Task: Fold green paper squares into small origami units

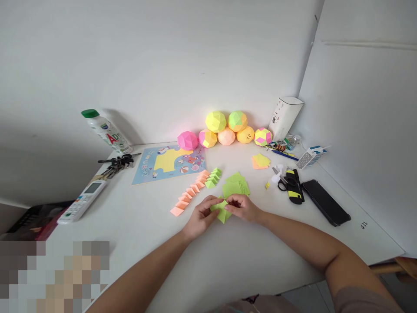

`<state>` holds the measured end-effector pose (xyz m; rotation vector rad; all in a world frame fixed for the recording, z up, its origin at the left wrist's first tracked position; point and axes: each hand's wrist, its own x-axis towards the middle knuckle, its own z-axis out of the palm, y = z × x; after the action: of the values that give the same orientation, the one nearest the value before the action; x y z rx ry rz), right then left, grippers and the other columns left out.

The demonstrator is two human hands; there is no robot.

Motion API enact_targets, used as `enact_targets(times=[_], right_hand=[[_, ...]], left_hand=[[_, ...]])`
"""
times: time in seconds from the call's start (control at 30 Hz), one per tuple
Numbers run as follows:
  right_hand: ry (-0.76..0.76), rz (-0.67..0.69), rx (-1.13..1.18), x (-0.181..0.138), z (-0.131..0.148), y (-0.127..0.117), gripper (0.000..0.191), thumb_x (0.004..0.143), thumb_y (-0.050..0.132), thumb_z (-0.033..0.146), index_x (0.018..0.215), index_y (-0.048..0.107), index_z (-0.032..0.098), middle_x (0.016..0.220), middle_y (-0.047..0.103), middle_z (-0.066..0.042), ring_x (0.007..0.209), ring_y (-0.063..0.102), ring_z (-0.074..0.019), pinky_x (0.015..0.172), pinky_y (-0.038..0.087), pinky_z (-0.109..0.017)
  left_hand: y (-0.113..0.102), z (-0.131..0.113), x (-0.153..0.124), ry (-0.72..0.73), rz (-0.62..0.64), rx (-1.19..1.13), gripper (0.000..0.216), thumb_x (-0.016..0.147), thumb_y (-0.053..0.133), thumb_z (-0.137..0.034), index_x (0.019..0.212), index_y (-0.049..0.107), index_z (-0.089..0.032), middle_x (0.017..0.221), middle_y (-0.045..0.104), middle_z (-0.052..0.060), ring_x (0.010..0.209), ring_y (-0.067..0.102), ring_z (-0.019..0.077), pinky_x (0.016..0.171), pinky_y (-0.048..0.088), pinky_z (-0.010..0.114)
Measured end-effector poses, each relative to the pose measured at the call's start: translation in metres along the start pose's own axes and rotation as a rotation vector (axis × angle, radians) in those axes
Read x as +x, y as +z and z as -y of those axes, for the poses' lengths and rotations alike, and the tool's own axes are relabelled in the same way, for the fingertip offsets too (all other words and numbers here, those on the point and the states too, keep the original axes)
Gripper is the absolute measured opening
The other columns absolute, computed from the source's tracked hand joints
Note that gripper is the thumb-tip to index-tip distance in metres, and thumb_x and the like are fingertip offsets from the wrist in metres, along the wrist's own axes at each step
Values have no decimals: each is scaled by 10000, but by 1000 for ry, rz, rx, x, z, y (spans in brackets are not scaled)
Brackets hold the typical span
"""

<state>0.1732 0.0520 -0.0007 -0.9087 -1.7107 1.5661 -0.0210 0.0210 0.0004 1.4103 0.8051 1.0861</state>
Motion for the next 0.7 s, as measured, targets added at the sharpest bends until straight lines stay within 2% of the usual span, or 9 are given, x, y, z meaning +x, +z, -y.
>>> enact_targets(times=[0.17, 0.37, 0.57, 0.7], right_hand=[[3, 0, 32, 0, -1, 0, 252, 788, 611, 398, 777, 556, 152, 604, 404, 51, 524, 340, -78, 489, 288, -221], [4, -89, -11, -1, 1, 2, 248, 774, 629, 395, 753, 564, 156, 613, 462, 37, 531, 389, -88, 504, 335, -228], [-22, -136, -17, -1, 3, 4, 239, 762, 646, 381, 744, 564, 157, 628, 482, 34, 536, 405, -85, 510, 355, -222], [-19, -140, -2, -1, 2, 4, 233, 760, 654, 368, 749, 560, 156, 635, 485, 33, 535, 414, -83, 509, 362, -220]], left_hand=[[2, 2, -1, -45, -25, 28, 300, 825, 586, -295, 1120, 617, -249, 942, 510, 49, 784, 522, 151, 594, 429, 245], [3, 11, 0, -24, -121, 101, 312, 814, 601, -301, 1120, 621, -246, 885, 515, 31, 802, 514, 154, 644, 438, 254], [4, 13, -1, -17, -184, 264, 273, 808, 601, -328, 1049, 659, -212, 770, 497, 7, 637, 457, 113, 529, 371, 225], [4, 9, -1, -54, -180, 313, 294, 808, 587, -380, 1018, 671, -193, 741, 506, 7, 610, 457, 113, 507, 357, 223]])
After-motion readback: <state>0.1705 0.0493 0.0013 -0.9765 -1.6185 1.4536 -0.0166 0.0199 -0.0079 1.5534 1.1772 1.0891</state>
